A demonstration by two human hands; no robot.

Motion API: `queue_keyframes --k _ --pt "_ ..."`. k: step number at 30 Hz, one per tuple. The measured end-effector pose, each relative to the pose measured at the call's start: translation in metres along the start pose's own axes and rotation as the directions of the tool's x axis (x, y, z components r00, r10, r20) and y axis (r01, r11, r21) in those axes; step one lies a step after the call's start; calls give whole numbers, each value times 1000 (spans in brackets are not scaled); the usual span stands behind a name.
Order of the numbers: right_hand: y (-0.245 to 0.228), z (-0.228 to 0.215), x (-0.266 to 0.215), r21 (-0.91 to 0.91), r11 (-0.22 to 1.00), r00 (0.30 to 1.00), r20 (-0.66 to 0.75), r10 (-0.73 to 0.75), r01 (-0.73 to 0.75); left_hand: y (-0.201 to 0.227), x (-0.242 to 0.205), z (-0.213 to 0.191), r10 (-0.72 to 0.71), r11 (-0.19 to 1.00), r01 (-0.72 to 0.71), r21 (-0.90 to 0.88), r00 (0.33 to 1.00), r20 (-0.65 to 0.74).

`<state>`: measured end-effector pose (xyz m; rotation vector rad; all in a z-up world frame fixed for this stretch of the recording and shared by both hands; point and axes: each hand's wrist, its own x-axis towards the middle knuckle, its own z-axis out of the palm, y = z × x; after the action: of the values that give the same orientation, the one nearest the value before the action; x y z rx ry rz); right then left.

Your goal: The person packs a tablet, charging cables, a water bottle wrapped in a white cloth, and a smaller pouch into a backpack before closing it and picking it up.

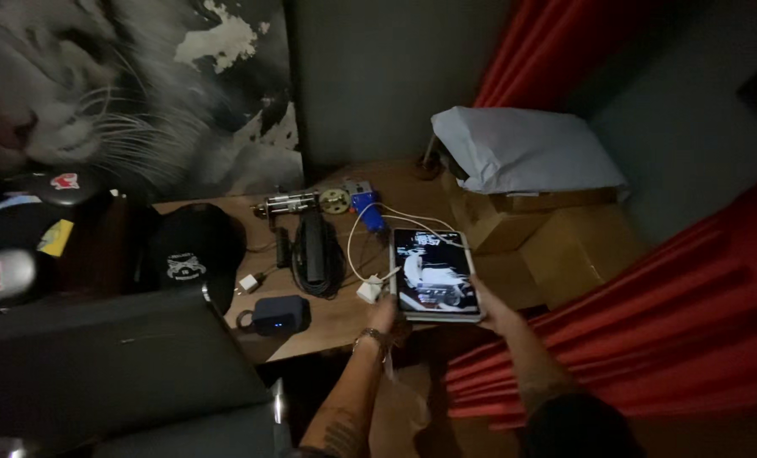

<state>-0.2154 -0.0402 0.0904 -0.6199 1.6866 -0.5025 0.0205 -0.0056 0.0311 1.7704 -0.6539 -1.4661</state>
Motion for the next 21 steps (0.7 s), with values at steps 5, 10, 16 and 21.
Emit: queue_keyframes --k 5,10,16,21 --pt "-46 -2 -53 246 967 995 54 -82 66 2 30 12 85 986 -87 143 996 19" --pt "-33 -34 6 208 968 984 80 -159 140 51 -44 -17 172 949 -188 255 982 84" --pt "-51 -40 -130 -36 979 980 1 -201 201 74 -174 -39 106 989 -117 91 987 119" --pt "-52 -26 -251 -146 965 974 -18 -224 219 -16 -119 -3 7 982 22 -185 988 154"
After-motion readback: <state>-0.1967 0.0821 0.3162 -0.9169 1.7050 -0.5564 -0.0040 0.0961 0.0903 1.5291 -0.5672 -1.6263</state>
